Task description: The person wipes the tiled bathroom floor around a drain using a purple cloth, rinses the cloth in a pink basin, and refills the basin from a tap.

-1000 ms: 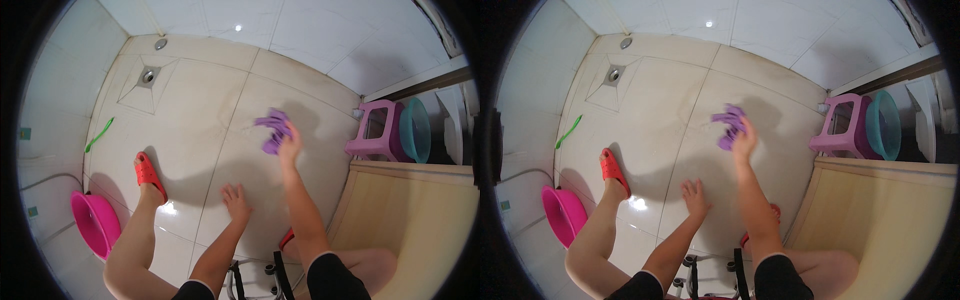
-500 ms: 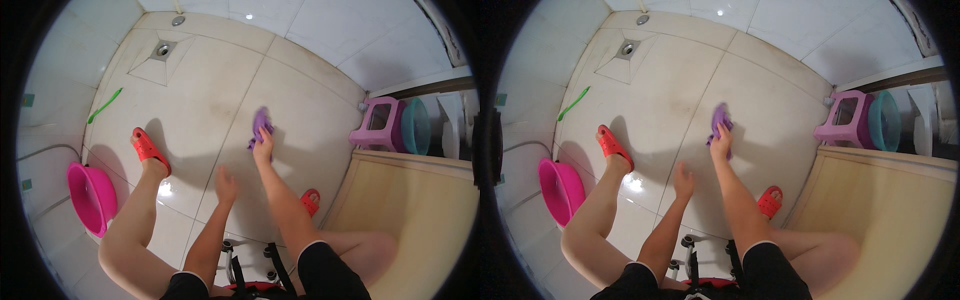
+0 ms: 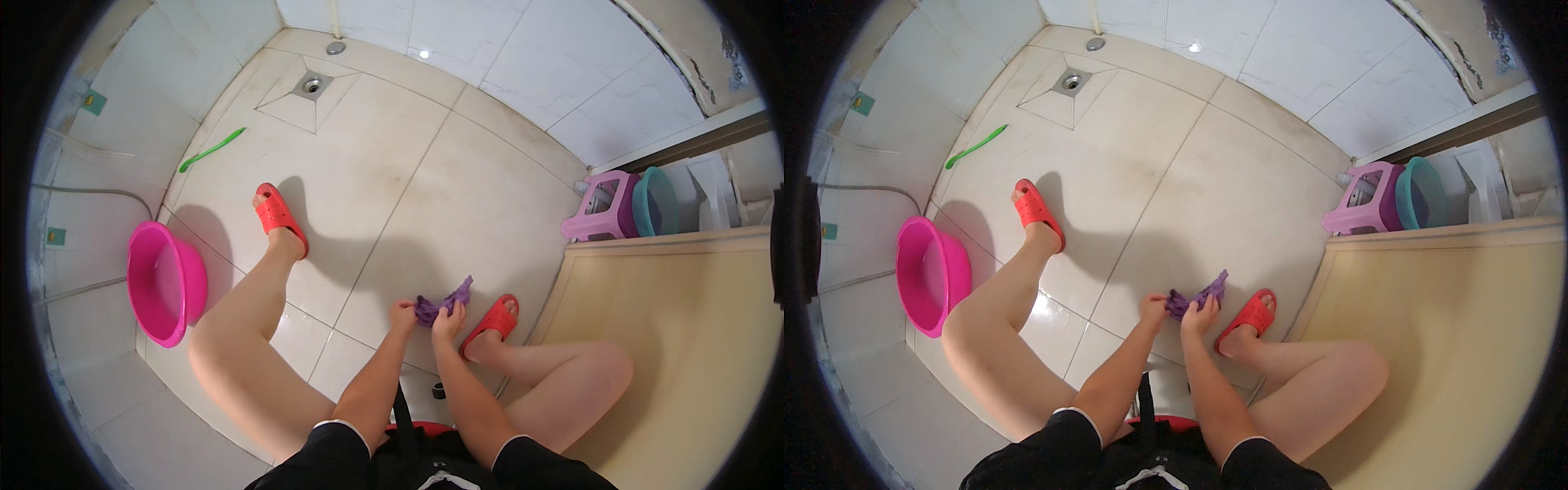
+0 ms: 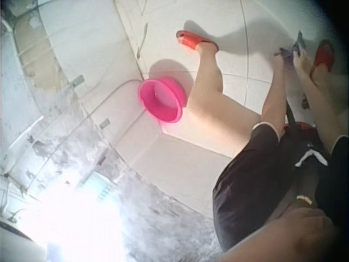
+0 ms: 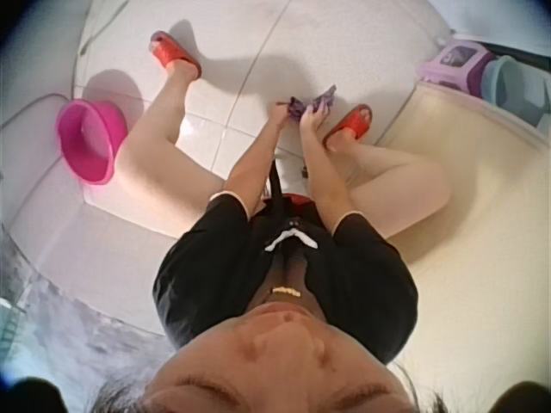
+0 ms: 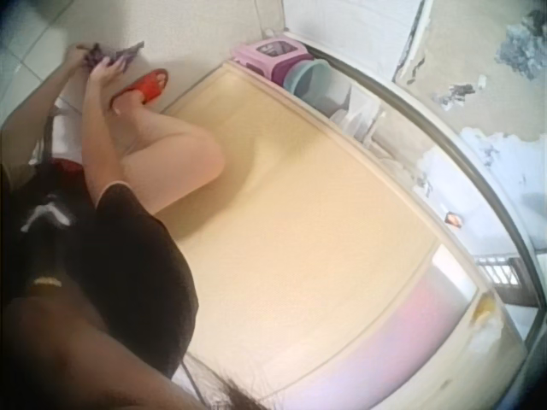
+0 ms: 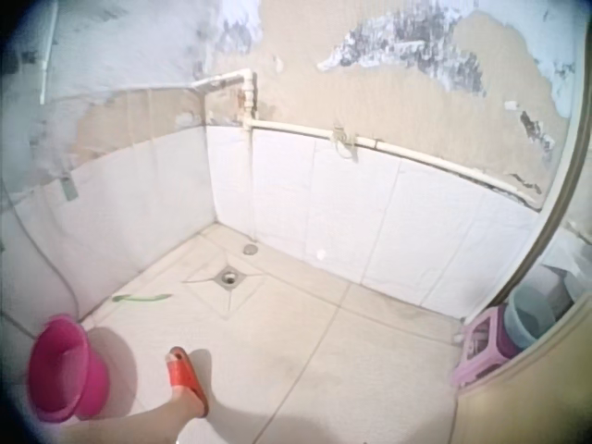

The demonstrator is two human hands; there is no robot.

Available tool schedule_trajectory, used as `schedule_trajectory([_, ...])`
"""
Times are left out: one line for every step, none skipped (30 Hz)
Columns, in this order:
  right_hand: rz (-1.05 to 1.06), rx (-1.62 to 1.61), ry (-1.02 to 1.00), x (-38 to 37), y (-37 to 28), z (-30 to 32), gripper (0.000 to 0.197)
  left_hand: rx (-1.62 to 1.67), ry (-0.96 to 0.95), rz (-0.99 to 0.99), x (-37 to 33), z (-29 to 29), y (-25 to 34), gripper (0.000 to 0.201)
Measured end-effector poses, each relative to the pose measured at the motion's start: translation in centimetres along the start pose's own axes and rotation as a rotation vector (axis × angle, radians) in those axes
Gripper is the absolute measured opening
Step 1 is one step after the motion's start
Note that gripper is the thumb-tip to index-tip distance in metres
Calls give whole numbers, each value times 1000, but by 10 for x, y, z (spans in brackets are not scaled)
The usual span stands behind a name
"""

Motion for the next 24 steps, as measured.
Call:
schedule_trajectory([3,0,11,6,11,3,50,9,227,28,5,5,-13,18])
schedule_trajectory([-95,23,-9,11,21,4,48,18,457,55,9,10,-24,18])
schedule_trajectory([-195,47,-29,12,28,8,47,17,447,52,14,9,-30,18])
schedule_trajectory([-202,45,-38,18,21,12,47,-211,580,57,25,17,-36,18])
schedule_trajectory([-244,39,-37,19,14,17,45,-442,709,62,33,23,-40,19])
schedule_trajectory([-294,35,-32,23,7,25,43,-452,709,74,45,20,-42,19])
schedule_trajectory([-240,45,70,21,8,28,46,-611,697,-26,54,6,-34,23])
schedule_trajectory([-248,42,74,18,11,31,46,-767,681,-128,57,-4,-28,28])
schedule_trajectory([-118,15,73,17,12,29,50,-774,685,-131,58,-4,-25,28])
schedule_trajectory([15,-9,72,14,16,27,53,-897,395,-214,54,-6,-26,35])
schedule_trajectory([17,-12,69,13,23,26,53,-958,252,-252,52,-9,-29,39])
schedule_trajectory([50,16,-37,13,31,22,56,-1006,108,-291,49,-11,-34,43])
schedule_trajectory([85,45,-140,11,34,17,60,-1278,110,-371,48,-15,-41,48])
schedule_trajectory([93,42,-146,8,37,11,60,-1551,111,-448,45,-19,-48,55])
schedule_trajectory([28,22,-137,7,41,8,59,-1550,115,-441,45,-24,-54,55])
schedule_trajectory([-35,1,-127,1,38,5,57,-1509,113,-370,47,-31,-55,58])
schedule_trajectory([-34,1,-133,-8,34,1,57,-1467,111,-301,44,-36,-52,61])
schedule_trajectory([-37,-14,-111,-14,25,1,55,-1466,111,-293,36,-40,-45,61])
schedule_trajectory([-40,-27,-97,-19,16,0,53,-1475,187,-260,29,-41,-36,63])
schedule_trajectory([-44,-24,-110,-28,5,-6,53,-1483,264,-227,20,-40,-26,64])
schedule_trajectory([28,-53,-97,-42,-11,-12,52,-1479,266,-210,8,-38,-11,64])
schedule_trajectory([102,-84,-79,-60,-28,-19,51,-1455,323,-267,-11,-37,12,62])
schedule_trajectory([133,-65,-62,-82,-46,-29,52,-1431,382,-324,-31,-34,36,59])
schedule_trajectory([165,-50,-46,-105,-68,-41,52,-1442,435,-384,-52,-27,59,59])
Point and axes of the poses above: each hand's wrist, its own x-axis away from the middle knuckle, its own z-axis out of the back of the hand, y = z × x, the point moved 1 cm from there along -x, towards the middle knuckle, and after that the axes turned 14 degrees about -y, right-handed, at the moved point
